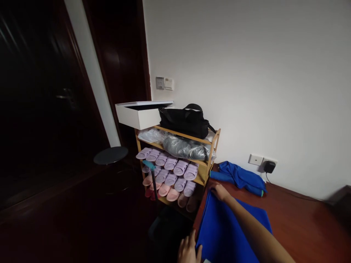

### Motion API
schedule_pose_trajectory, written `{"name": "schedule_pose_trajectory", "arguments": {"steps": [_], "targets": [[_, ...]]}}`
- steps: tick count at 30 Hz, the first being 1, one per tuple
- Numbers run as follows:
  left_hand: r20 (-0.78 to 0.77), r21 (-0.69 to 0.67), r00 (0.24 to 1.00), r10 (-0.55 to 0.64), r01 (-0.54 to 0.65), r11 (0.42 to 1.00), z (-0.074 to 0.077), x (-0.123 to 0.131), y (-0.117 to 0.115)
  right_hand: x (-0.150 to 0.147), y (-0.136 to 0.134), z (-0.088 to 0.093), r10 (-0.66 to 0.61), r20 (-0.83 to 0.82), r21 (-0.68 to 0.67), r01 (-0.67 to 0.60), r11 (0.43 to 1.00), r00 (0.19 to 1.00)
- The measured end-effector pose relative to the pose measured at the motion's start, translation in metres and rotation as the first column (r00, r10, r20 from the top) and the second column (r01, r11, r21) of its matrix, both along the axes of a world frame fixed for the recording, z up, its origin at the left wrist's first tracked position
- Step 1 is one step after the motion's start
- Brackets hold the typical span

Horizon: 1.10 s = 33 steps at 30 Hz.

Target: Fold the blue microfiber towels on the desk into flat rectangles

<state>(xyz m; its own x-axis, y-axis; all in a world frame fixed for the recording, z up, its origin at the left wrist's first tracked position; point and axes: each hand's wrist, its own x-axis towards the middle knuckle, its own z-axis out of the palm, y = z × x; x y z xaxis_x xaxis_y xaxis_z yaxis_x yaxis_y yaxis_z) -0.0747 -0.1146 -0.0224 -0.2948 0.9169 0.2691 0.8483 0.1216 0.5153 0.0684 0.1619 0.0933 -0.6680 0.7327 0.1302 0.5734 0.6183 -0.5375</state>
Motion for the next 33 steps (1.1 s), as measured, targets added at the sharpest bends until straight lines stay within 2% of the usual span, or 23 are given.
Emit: {"name": "schedule_pose_trajectory", "arguments": {"steps": [2, 4, 8, 11, 13, 15, 18, 23, 26, 29, 33], "targets": [[0.065, -0.104, 0.998, 0.019, -0.013, 0.994, 0.016, -0.001, 0.0, 0.014, -0.007, 0.018, 0.001, -0.041, 0.034, 0.0, 0.999, 0.999], [0.115, -0.15, 0.993, 0.022, -0.004, 0.989, 0.034, 0.0, 0.0, 0.036, -0.017, 0.04, 0.01, -0.085, 0.067, -0.005, 0.998, 0.996], [0.189, -0.135, 0.981, -0.036, 0.063, 0.989, 0.066, 0.004, -0.001, 0.098, -0.051, 0.086, 0.025, -0.157, 0.116, -0.007, 0.993, 0.987], [0.282, -0.135, 0.956, -0.078, 0.12, 0.984, 0.089, 0.008, 0.004, 0.148, -0.088, 0.121, 0.026, -0.228, 0.155, 0.01, 0.988, 0.973], [0.357, -0.094, 0.928, -0.106, 0.148, 0.985, 0.11, 0.012, 0.01, 0.18, -0.115, 0.143, 0.011, -0.271, 0.185, 0.041, 0.982, 0.963], [0.431, -0.011, 0.886, -0.169, 0.193, 0.981, 0.138, 0.016, 0.018, 0.211, -0.14, 0.164, -0.026, -0.305, 0.217, 0.096, 0.972, 0.952], [0.5, 0.13, 0.811, -0.305, 0.278, 0.952, 0.19, 0.026, 0.028, 0.256, -0.172, 0.188, -0.072, -0.365, 0.271, 0.179, 0.946, 0.928], [0.427, 0.326, 0.755, -0.498, 0.385, 0.863, 0.281, 0.055, 0.032, 0.322, -0.216, 0.216, -0.168, -0.471, 0.303, 0.338, 0.891, 0.866], [0.409, 0.377, 0.697, -0.59, 0.46, 0.804, 0.321, 0.073, 0.029, 0.349, -0.239, 0.23, -0.242, -0.526, 0.276, 0.432, 0.859, 0.816], [0.497, 0.373, 0.608, -0.619, 0.495, 0.785, 0.343, 0.088, 0.027, 0.367, -0.258, 0.241, -0.299, -0.56, 0.234, 0.494, 0.838, 0.773], [0.616, 0.382, 0.522, -0.59, 0.457, 0.803, 0.344, 0.102, 0.026, 0.38, -0.279, 0.246, -0.34, -0.588, 0.164, 0.52, 0.838, 0.734]]}}
